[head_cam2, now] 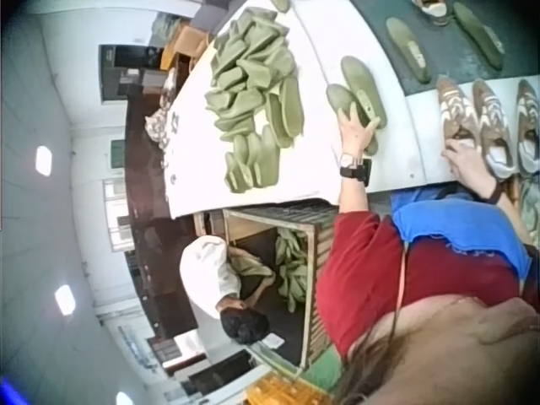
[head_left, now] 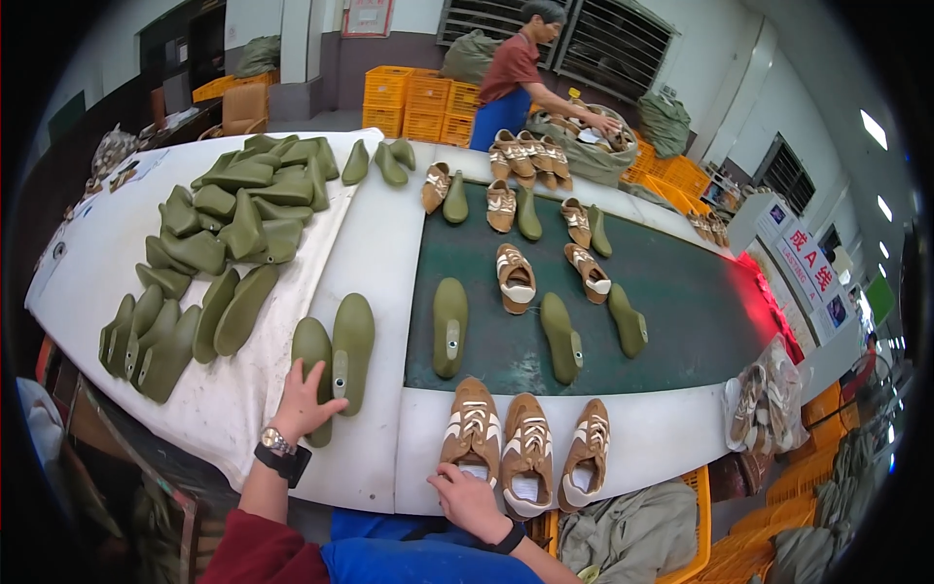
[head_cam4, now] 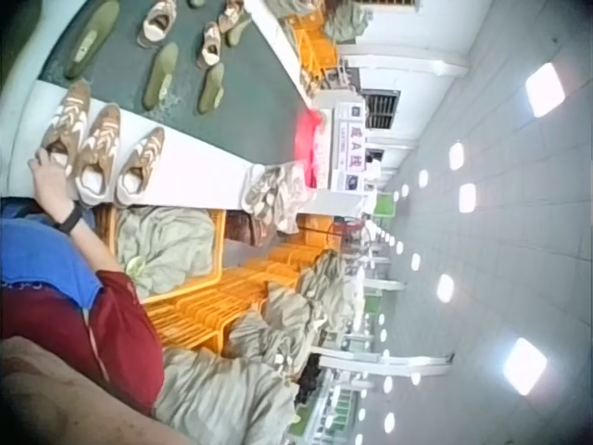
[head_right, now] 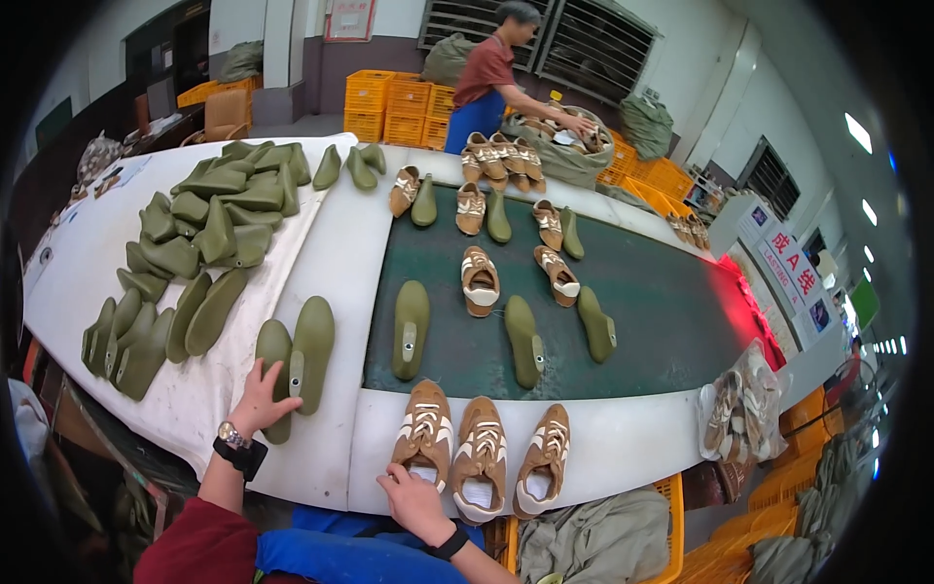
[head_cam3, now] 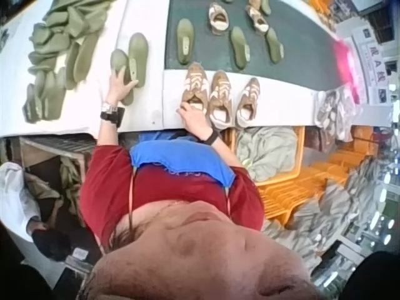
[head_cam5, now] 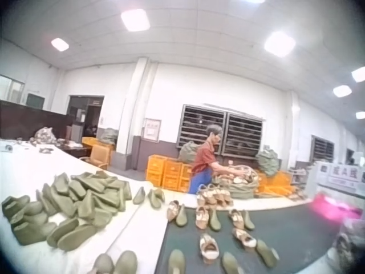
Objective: Matching shoe lasts with assembled shoes and organizing them on a conveyor belt.
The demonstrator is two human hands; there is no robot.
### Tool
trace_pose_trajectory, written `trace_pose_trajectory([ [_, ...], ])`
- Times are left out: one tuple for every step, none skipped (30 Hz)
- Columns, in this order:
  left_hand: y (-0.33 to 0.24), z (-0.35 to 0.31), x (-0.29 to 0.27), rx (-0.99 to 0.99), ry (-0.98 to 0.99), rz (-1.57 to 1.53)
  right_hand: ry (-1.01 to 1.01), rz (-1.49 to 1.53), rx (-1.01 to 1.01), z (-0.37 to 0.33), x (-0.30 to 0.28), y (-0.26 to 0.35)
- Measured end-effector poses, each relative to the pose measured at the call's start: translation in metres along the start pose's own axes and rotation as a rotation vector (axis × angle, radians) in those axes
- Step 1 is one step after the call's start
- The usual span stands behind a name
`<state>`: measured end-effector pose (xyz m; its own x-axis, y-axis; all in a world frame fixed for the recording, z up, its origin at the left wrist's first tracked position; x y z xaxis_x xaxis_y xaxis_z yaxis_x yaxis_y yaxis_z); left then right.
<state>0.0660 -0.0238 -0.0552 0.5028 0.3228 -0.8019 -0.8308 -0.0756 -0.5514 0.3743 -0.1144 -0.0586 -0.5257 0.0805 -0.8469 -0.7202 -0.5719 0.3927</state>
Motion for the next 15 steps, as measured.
trace_pose_trajectory([
  [-0.002, -0.01, 0.0, 0.059, 0.011, 0.093, 0.019, 0.01, -0.021, 0.001, 0.001, 0.002],
  [-0.005, -0.018, 0.004, 0.094, -0.039, 0.09, 0.001, -0.01, -0.01, 0.001, 0.001, 0.002],
  [-0.008, -0.021, 0.008, 0.166, -0.092, 0.104, -0.016, -0.028, -0.001, 0.002, 0.0, 0.002],
  [-0.015, -0.022, 0.014, 0.17, -0.102, 0.104, -0.004, -0.046, 0.016, 0.002, -0.003, 0.002],
  [-0.02, -0.023, 0.014, 0.173, -0.114, 0.11, -0.007, -0.049, 0.015, 0.003, -0.007, 0.004],
  [-0.021, -0.024, 0.014, 0.14, -0.125, 0.119, -0.004, -0.052, 0.012, 0.004, -0.008, 0.005],
  [-0.022, -0.025, 0.014, 0.166, -0.124, 0.132, -0.002, -0.057, 0.009, 0.005, -0.007, 0.005],
  [-0.021, -0.028, 0.013, 0.196, -0.122, 0.144, 0.014, -0.048, -0.014, 0.006, -0.005, 0.006],
  [-0.019, -0.031, 0.011, 0.179, -0.128, 0.148, 0.018, -0.052, -0.024, 0.006, -0.003, 0.006],
  [-0.018, -0.033, 0.011, 0.177, -0.124, 0.151, 0.019, -0.058, -0.031, 0.007, -0.001, 0.007],
  [-0.017, -0.033, 0.01, 0.179, -0.119, 0.153, 0.023, -0.057, -0.038, 0.007, -0.001, 0.007],
  [-0.016, -0.033, 0.01, 0.177, -0.12, 0.153, 0.017, -0.051, -0.041, 0.007, -0.001, 0.008],
  [-0.013, -0.032, 0.01, 0.141, -0.078, 0.129, 0.009, -0.046, -0.042, 0.007, -0.001, 0.009],
  [-0.011, -0.031, 0.009, 0.107, -0.035, 0.104, 0.007, -0.046, -0.042, 0.007, -0.001, 0.009],
  [-0.013, -0.028, 0.007, 0.112, -0.034, 0.103, -0.005, -0.043, -0.046, 0.006, -0.001, 0.007],
])
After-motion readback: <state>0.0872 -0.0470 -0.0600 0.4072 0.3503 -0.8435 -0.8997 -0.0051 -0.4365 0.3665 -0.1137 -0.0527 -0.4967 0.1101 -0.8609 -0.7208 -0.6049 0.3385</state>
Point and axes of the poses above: each hand's wrist, its own z-axis towards the middle knuckle, its own x-axis out of the palm, y = z × x, the point moved 2 cm from there along z, towards the middle knuckle, and after that the axes turned 12 degrees about -y, right-handed, at the moved point
